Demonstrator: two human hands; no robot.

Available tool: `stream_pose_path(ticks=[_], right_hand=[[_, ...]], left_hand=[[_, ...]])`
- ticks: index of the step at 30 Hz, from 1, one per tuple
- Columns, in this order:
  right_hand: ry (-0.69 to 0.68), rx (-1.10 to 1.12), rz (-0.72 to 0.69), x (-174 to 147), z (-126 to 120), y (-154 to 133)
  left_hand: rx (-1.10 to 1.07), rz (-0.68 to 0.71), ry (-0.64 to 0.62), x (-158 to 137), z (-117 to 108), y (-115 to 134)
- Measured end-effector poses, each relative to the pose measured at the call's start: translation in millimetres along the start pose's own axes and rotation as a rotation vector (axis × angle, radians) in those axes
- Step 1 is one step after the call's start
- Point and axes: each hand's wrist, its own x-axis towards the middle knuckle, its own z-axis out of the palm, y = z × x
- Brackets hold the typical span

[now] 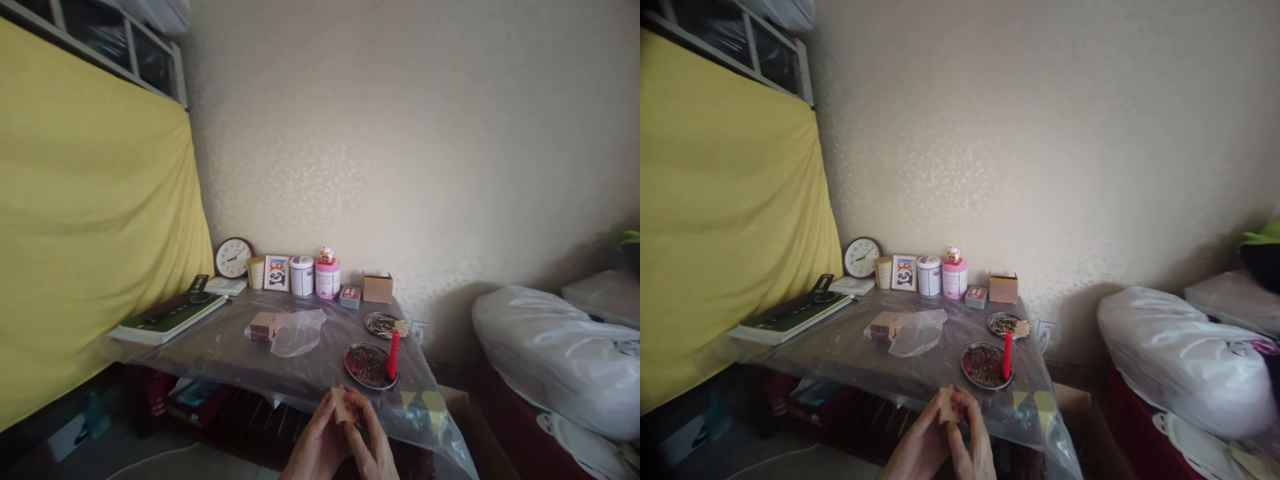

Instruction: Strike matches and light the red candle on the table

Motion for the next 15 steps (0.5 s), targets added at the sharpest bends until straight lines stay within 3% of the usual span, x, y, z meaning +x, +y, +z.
stream_pose_path(ticks=[15], right_hand=[[-0.001,0.088,0.069,-0.9,2.7,-3.2]], left_hand=[[-0.047,0.004,-0.044,-0.4,6.0,-1.5]])
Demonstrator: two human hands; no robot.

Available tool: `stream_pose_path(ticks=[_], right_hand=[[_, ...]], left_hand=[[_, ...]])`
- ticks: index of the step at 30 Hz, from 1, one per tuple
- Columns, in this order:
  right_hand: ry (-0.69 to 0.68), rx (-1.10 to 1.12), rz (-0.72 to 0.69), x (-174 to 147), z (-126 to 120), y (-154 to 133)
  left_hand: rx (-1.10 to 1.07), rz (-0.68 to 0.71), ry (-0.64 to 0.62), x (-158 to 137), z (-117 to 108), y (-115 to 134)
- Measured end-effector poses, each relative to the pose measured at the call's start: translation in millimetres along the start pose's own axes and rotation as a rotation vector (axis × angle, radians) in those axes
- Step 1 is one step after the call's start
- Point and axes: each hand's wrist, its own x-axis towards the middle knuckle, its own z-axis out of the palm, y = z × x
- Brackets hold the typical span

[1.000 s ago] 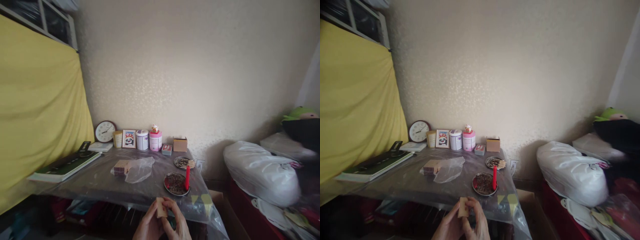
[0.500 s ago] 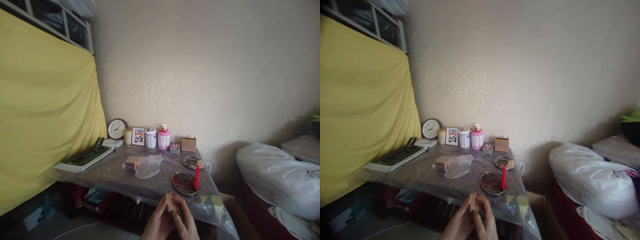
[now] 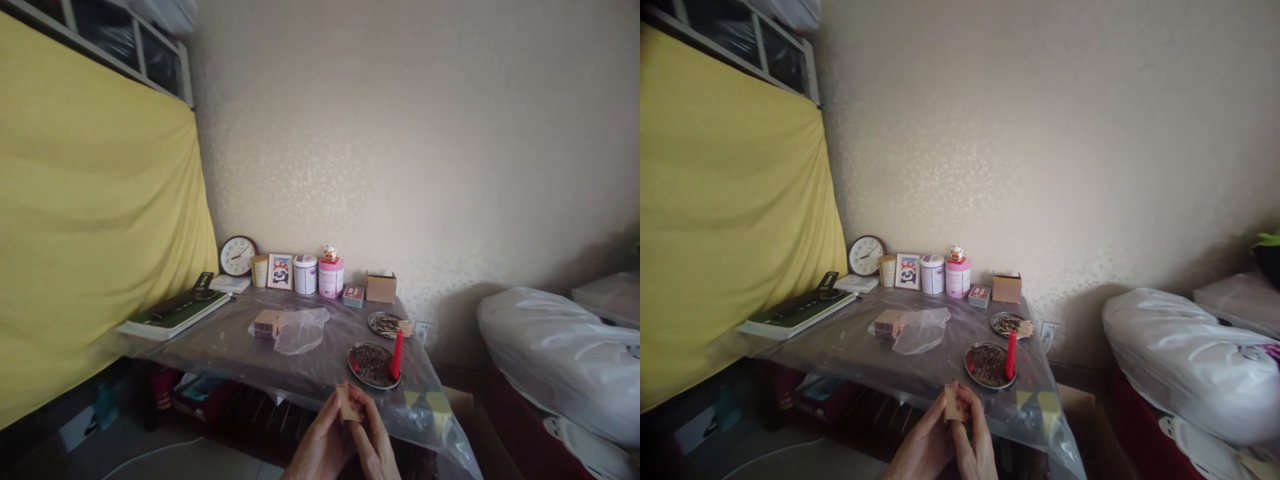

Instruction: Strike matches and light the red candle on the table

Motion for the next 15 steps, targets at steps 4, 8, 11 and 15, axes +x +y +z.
stream_pose_path(ticks=[4,8,11,15], right_hand=[[-0.032,0.002,0.019,0.6,-1.2,-3.0],[-0.045,0.0,0.026,2.9,-1.9,0.9],[-0.032,-0.003,0.039,3.4,-1.6,4.6],[-0.061,0.037,0.025,3.9,-3.4,3.4]], left_hand=[[0.016,0.011,0.015,-0.6,1.4,0.6],[0.054,0.021,0.054,-0.6,0.5,0.8],[0.06,0.019,0.062,-0.6,0.4,0.7],[0.082,0.024,0.081,-0.7,0.1,1.0]])
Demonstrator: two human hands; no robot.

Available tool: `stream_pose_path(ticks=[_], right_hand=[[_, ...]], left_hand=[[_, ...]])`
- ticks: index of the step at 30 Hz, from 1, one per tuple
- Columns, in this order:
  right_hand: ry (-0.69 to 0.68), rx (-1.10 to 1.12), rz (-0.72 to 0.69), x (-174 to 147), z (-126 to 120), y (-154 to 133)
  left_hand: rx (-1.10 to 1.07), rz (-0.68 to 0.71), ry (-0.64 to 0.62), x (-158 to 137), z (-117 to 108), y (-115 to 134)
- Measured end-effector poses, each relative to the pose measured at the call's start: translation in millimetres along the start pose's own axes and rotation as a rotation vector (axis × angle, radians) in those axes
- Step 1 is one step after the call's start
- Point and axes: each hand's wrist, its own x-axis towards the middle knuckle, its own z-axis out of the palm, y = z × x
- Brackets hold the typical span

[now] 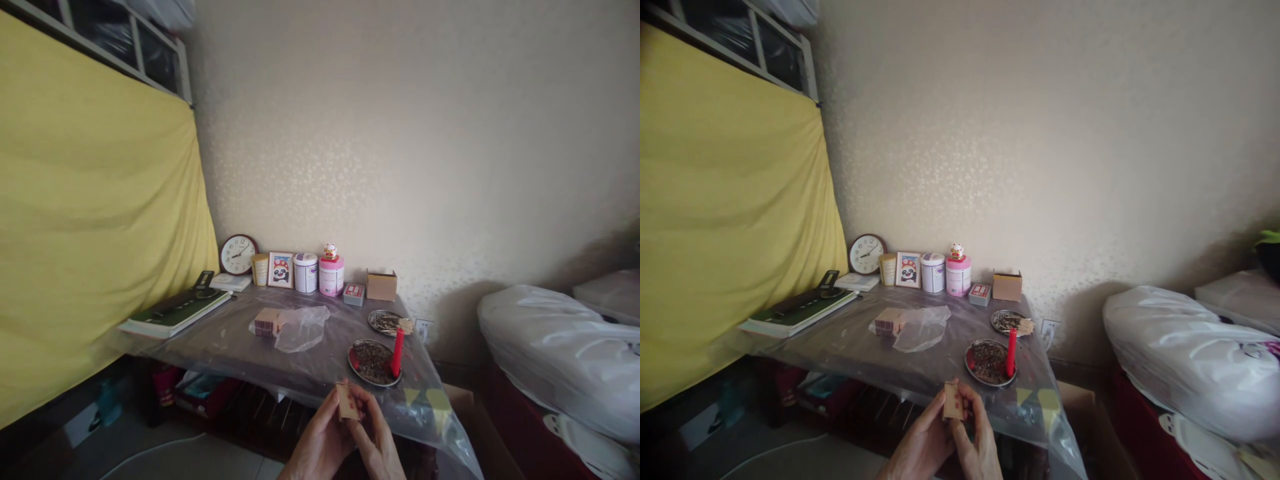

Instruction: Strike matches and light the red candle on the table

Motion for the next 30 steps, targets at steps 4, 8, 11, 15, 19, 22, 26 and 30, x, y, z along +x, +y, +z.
stream_pose_path(ticks=[4,8,11,15,19,22,26,30], right_hand=[[-0.082,0.136,0.009,3.4,-7.6,-5.4],[0.019,0.181,0.07,8.0,-18.2,-7.0],[0.082,0.177,0.101,9.6,-22.6,-5.2],[0.026,0.279,0.145,9.4,-22.2,-2.0],[0.03,0.291,0.17,8.7,-22.4,0.8],[0.028,0.284,0.181,8.7,-24.4,2.9],[0.047,0.268,0.177,9.4,-25.8,5.9],[0.051,0.238,0.167,9.8,-26.0,6.2]], left_hand=[[0.001,-0.001,0.097,-0.5,-3.3,2.8],[0.032,-0.056,0.169,-4.1,-4.4,6.7],[0.103,-0.143,0.106,-8.5,-2.0,7.6],[0.176,-0.218,0.063,-12.5,0.3,6.2],[0.219,-0.234,0.071,-13.3,-0.7,4.7],[0.229,-0.247,0.07,-13.8,-1.1,4.0],[0.228,-0.251,0.058,-14.4,-0.9,3.1],[0.218,-0.257,0.075,-13.0,-3.6,3.1]])
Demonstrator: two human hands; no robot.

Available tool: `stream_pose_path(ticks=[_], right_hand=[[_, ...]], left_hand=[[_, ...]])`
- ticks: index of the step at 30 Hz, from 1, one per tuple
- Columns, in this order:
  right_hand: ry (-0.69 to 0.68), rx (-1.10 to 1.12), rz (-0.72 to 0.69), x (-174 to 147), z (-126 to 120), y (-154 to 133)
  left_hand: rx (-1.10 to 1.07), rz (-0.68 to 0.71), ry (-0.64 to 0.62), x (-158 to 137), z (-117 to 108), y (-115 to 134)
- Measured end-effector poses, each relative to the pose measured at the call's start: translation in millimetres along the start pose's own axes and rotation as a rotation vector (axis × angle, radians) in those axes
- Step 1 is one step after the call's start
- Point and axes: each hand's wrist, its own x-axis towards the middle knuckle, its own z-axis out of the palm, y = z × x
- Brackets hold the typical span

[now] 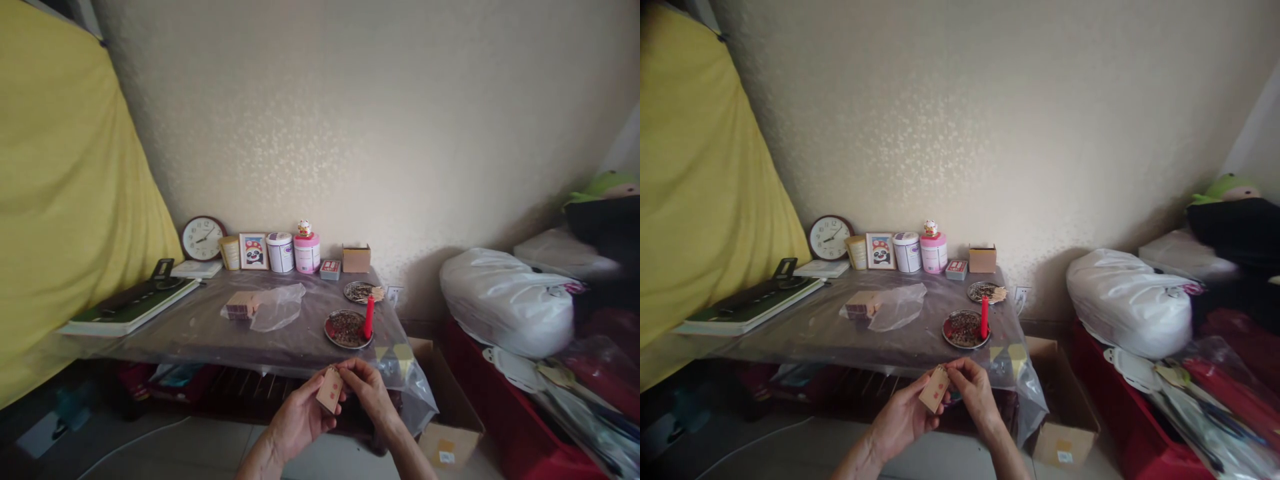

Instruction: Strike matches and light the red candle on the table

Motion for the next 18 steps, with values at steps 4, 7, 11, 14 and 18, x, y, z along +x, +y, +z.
stream_pose_path(ticks=[4,7,11,14,18], right_hand=[[-0.028,-0.079,-0.034,-0.3,-3.6,-3.0],[-0.076,-0.289,-0.101,-1.3,-9.3,-4.6],[-0.14,-0.577,-0.223,-4.0,-14.7,-6.4],[-0.196,-0.693,-0.284,-6.1,-14.1,-8.3],[-0.224,-0.763,-0.29,-8.4,-11.4,-10.8]], left_hand=[[-0.034,-0.025,0.019,1.3,-4.4,1.0],[-0.039,-0.044,0.025,1.4,-7.0,1.7],[-0.025,-0.108,0.062,2.7,-10.1,1.9],[0.007,-0.121,0.077,3.2,-10.7,2.3],[0.056,-0.116,0.101,1.8,-8.9,3.1]])
